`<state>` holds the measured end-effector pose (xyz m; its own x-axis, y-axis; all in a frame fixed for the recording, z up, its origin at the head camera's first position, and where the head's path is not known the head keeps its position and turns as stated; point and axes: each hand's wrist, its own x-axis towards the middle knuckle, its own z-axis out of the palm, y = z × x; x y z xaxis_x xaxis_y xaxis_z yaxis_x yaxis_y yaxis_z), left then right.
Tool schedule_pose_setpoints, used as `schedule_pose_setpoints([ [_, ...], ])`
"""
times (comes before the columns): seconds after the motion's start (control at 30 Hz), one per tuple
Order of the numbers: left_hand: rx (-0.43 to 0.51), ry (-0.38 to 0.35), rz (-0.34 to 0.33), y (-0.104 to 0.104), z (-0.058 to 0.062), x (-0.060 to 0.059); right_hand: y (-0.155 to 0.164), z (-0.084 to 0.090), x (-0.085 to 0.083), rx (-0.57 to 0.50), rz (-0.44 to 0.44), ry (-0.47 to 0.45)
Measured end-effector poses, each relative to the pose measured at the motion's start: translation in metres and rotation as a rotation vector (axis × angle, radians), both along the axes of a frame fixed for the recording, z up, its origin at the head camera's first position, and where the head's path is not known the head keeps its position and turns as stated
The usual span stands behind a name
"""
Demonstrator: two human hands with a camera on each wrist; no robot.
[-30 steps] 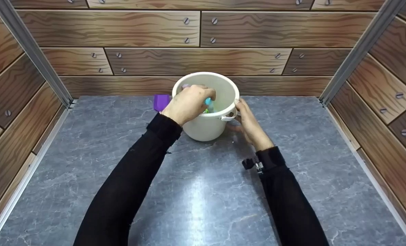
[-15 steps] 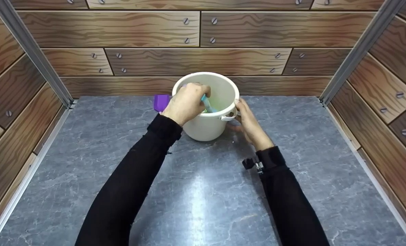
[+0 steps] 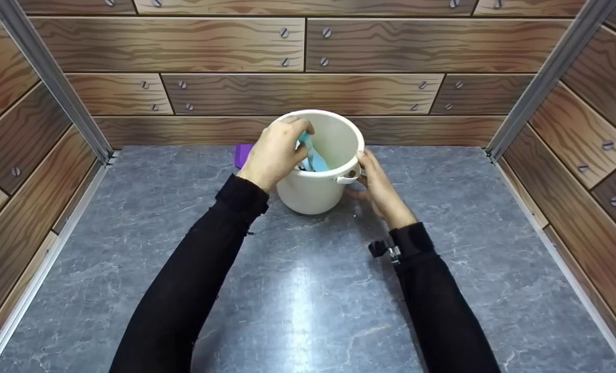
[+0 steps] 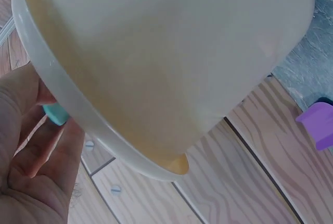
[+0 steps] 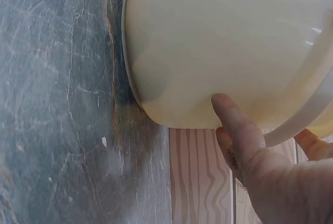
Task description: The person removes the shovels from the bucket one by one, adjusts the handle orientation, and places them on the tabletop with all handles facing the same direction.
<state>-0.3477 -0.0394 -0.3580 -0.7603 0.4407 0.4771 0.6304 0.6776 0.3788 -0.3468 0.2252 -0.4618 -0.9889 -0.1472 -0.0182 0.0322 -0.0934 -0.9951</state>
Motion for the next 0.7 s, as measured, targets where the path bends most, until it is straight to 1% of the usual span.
schedule_pose_setpoints([
  [0.27, 0.054, 0.022, 0.017, -0.005, 0.001, 0.003, 0.001, -0.001, 0.000, 0.023, 0.006, 0.009],
  [0.43, 0.072, 0.040, 0.030, -0.008, 0.002, 0.004, 0.001, 0.000, 0.000, 0.014, 0.002, 0.008],
  [0.7, 0.088, 0.111, 0.027, -0.013, 0.008, 0.009, 0.001, 0.000, 0.000, 0.017, 0.010, 0.011],
])
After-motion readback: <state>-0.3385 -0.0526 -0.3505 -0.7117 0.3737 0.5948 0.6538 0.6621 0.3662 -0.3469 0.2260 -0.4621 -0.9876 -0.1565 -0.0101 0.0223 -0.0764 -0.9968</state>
